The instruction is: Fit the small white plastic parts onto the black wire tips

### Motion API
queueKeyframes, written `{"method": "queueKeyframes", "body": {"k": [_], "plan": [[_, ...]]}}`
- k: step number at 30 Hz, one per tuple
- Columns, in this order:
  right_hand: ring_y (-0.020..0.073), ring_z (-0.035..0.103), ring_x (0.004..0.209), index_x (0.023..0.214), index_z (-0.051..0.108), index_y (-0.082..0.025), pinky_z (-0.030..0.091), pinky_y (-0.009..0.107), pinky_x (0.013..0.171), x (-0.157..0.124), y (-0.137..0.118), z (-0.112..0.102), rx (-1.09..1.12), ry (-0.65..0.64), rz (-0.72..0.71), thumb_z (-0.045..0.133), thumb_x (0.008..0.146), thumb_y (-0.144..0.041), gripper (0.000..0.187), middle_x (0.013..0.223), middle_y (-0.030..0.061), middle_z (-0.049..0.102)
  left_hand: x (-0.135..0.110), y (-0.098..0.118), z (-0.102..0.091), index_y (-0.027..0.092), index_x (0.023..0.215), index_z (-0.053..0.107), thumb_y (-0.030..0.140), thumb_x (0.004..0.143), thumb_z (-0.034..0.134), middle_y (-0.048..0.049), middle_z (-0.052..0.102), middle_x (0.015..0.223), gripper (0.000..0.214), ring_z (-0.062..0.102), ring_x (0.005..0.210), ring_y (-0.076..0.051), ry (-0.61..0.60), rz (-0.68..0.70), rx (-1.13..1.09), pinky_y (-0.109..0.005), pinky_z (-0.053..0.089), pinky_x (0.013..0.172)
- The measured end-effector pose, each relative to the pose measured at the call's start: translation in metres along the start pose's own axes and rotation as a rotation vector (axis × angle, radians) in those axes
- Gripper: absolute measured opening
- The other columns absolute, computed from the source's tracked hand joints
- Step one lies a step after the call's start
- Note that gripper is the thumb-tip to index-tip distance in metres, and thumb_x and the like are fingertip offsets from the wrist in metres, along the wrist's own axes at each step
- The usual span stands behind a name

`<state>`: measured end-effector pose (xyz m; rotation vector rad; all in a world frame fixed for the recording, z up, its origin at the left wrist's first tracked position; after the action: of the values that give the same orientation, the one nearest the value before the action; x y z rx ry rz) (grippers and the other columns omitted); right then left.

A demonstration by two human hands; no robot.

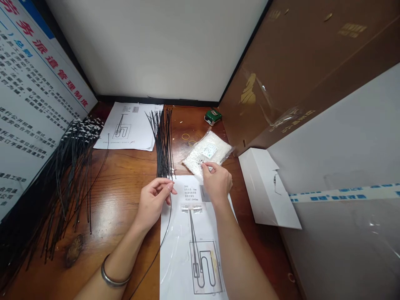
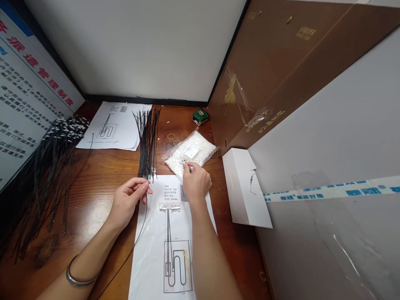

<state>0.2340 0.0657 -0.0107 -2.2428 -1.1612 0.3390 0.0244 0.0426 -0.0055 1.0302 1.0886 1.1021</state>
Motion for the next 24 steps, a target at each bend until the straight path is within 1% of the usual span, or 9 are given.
{"method": "queueKeyframes", "body": {"k": [5, 8, 11, 14, 16, 17, 19, 22, 24], "plan": [[0.0162, 0.042, 0.056, 0.081, 0.072, -0.021, 0.024, 0.027, 0.055, -0.001, -0.002, 0.0, 0.065, 0.039, -0.054, 0.056, 0.082, -0.034, 0.021, 0.057, 0.0004, 0.055, 0.002, 0.0, -0.009, 0.015, 0.082, 0.064, 0.032, 0.08, 0.068, 0.0008, 0.065, 0.066, 0.018, 0.052, 0.049, -0.006, 0.024, 0.058, -0.074, -0.018, 0.043, 0.049], [0.0152, 0.039, 0.052, 0.077, 0.071, -0.02, 0.025, 0.027, 0.055, -0.001, -0.002, -0.001, 0.127, 0.09, -0.1, 0.056, 0.081, -0.033, 0.02, 0.05, -0.003, 0.045, 0.001, -0.001, -0.01, 0.015, 0.084, 0.064, 0.032, 0.081, 0.068, 0.0012, 0.065, 0.066, 0.017, 0.051, 0.048, -0.006, -0.002, 0.068, -0.133, -0.018, 0.042, 0.047], [0.0139, 0.037, 0.048, 0.074, 0.069, -0.017, 0.029, 0.027, 0.057, -0.002, -0.004, -0.005, 0.221, 0.162, -0.183, 0.055, 0.081, -0.031, 0.02, 0.047, -0.0057, 0.035, 0.001, -0.002, -0.009, 0.015, 0.084, 0.064, 0.033, 0.081, 0.067, 0.0012, 0.064, 0.066, 0.018, 0.051, 0.047, -0.006, -0.009, 0.066, -0.168, -0.018, 0.041, 0.046], [0.0136, 0.038, 0.049, 0.073, 0.068, -0.016, 0.034, 0.028, 0.061, -0.008, -0.007, -0.012, 0.314, 0.263, -0.262, 0.056, 0.081, -0.029, 0.019, 0.047, -0.0068, 0.032, 0.001, -0.002, -0.01, 0.015, 0.084, 0.062, 0.034, 0.08, 0.068, 0.0009, 0.065, 0.066, 0.02, 0.051, 0.045, -0.006, 0.016, 0.055, -0.196, -0.018, 0.041, 0.044], [0.0134, 0.039, 0.05, 0.073, 0.068, -0.016, 0.036, 0.029, 0.062, -0.017, -0.013, -0.014, 0.392, 0.293, -0.315, 0.057, 0.081, -0.029, 0.019, 0.048, -0.0068, 0.032, 0.001, -0.003, -0.01, 0.015, 0.083, 0.06, 0.034, 0.078, 0.07, 0.0007, 0.066, 0.066, 0.022, 0.051, 0.044, -0.006, 0.037, 0.04, -0.214, -0.018, 0.041, 0.044], [0.0132, 0.039, 0.05, 0.074, 0.067, -0.016, 0.037, 0.029, 0.062, -0.023, -0.017, -0.014, 0.447, 0.276, -0.336, 0.058, 0.082, -0.03, 0.018, 0.049, -0.0067, 0.033, 0.001, -0.003, -0.01, 0.015, 0.083, 0.06, 0.034, 0.077, 0.072, 0.0005, 0.067, 0.066, 0.023, 0.052, 0.044, -0.007, 0.046, 0.029, -0.22, -0.018, 0.042, 0.044], [0.0122, 0.039, 0.05, 0.078, 0.068, -0.016, 0.037, 0.027, 0.058, -0.035, -0.025, -0.007, 0.578, 0.18, -0.347, 0.059, 0.083, -0.031, 0.018, 0.051, -0.0066, 0.034, 0.002, -0.004, -0.01, 0.015, 0.084, 0.06, 0.035, 0.074, 0.073, -0.0005, 0.068, 0.066, 0.026, 0.054, 0.045, -0.007, 0.06, 0.0, -0.219, -0.019, 0.044, 0.045], [0.0103, 0.036, 0.048, 0.081, 0.068, -0.016, 0.033, 0.025, 0.051, -0.056, -0.039, 0.008, 0.751, -0.062, -0.322, 0.06, 0.083, -0.031, 0.017, 0.051, -0.007, 0.035, 0.003, -0.007, -0.008, 0.013, 0.092, 0.064, 0.035, 0.073, 0.074, -0.0032, 0.071, 0.071, 0.03, 0.057, 0.047, -0.008, 0.055, -0.06, -0.188, -0.021, 0.048, 0.05], [0.0093, 0.035, 0.047, 0.08, 0.068, -0.016, 0.031, 0.024, 0.049, -0.067, -0.048, 0.015, 0.809, -0.183, -0.329, 0.061, 0.082, -0.03, 0.016, 0.051, -0.0074, 0.035, 0.003, -0.007, -0.007, 0.012, 0.096, 0.066, 0.035, 0.073, 0.074, -0.0041, 0.072, 0.074, 0.033, 0.058, 0.048, -0.009, 0.047, -0.08, -0.174, -0.022, 0.05, 0.052]]}}
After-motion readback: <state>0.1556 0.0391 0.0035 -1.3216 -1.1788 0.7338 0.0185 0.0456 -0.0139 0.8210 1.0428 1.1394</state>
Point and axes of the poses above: each hand's wrist, its own x-axis towards the middle knuckle, its own z-axis out of the palm, y = z × x, the point moved 6 cm from there along x, towards the middle knuckle
